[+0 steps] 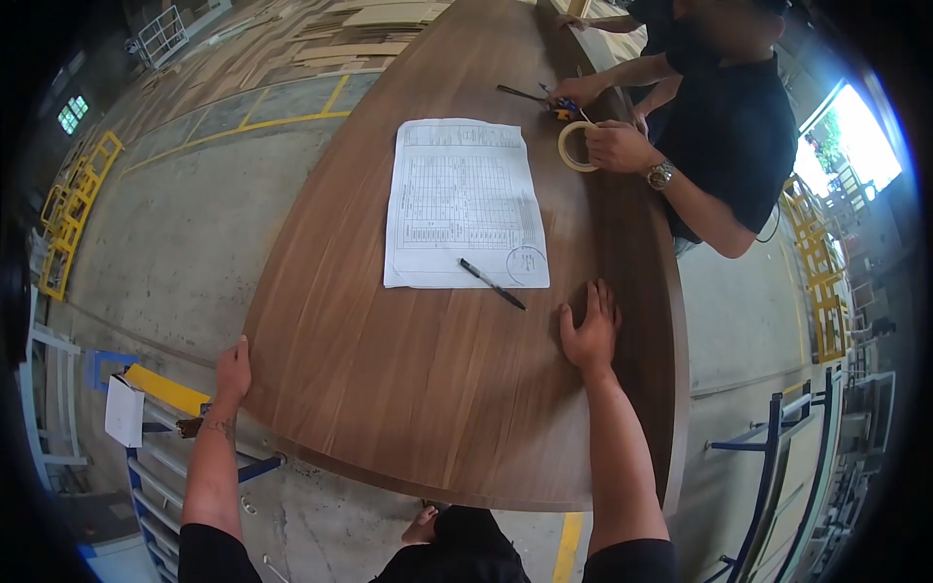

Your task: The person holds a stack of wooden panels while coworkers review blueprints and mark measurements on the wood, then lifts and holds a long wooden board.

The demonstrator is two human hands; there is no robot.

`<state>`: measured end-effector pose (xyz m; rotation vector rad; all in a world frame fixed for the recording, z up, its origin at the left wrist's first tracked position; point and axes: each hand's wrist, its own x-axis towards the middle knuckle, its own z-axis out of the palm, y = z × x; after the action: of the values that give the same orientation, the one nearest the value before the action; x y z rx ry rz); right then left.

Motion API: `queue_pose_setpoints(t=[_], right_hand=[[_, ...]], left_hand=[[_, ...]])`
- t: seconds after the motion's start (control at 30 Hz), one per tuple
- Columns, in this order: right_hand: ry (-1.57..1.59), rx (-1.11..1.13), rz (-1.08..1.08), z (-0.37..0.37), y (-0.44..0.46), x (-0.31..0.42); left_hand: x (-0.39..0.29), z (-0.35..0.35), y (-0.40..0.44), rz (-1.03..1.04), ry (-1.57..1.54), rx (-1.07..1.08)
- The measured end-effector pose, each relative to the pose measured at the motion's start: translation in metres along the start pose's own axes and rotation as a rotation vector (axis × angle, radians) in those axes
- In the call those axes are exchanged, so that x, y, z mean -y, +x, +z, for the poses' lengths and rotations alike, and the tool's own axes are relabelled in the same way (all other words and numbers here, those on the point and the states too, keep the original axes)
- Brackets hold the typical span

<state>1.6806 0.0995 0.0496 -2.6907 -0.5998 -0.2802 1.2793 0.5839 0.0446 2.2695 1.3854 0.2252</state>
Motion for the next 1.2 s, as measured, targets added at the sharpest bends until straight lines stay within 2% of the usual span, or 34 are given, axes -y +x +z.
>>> queue_pose_setpoints(t=[1.2], right_hand=[[-0.011,0.009,0.002,0.000,-0.001,0.000]], left_hand=[[-0.004,-0.004,-0.001,-0.070,0.012,0.030]])
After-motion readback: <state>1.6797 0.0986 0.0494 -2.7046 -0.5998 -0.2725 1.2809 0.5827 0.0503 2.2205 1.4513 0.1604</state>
